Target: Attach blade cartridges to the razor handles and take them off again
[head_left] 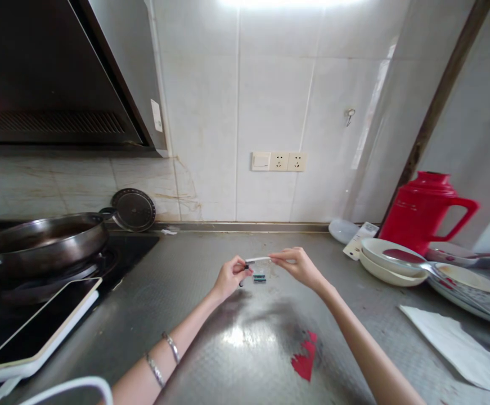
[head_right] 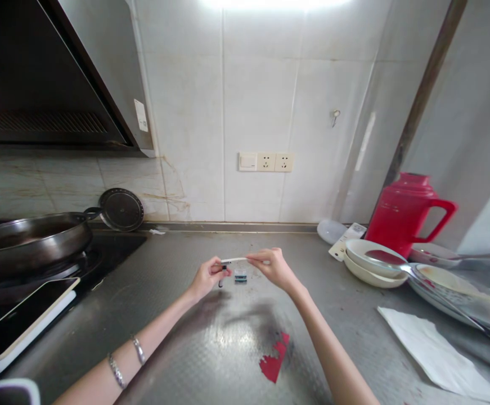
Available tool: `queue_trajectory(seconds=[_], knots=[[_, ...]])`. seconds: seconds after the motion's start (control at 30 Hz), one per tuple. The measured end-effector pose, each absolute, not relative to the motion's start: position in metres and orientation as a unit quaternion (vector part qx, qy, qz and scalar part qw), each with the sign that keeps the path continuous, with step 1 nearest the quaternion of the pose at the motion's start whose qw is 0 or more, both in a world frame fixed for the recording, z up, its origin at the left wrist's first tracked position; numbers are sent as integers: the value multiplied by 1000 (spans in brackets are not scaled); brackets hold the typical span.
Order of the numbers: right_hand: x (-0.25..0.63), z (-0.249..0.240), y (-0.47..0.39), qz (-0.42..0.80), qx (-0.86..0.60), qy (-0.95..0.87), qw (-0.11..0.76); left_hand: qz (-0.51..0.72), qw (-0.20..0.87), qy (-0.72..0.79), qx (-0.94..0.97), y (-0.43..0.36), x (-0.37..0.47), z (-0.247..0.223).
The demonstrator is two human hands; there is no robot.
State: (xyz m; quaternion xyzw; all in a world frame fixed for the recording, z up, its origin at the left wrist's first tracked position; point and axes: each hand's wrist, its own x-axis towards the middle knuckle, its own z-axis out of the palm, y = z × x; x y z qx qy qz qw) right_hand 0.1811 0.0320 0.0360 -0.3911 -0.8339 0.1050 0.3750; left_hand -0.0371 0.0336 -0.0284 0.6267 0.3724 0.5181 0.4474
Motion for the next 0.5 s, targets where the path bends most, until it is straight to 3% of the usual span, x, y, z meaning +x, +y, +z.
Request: queue_trajectory(seconds=[0.13, 0.5], knots=[[182, 36, 32, 68, -425, -812, 395, 520, 451, 372, 623, 34, -37, -28], [184, 33, 35, 109, -407, -823, 382, 522, 443, 358, 635, 35, -38, -29]])
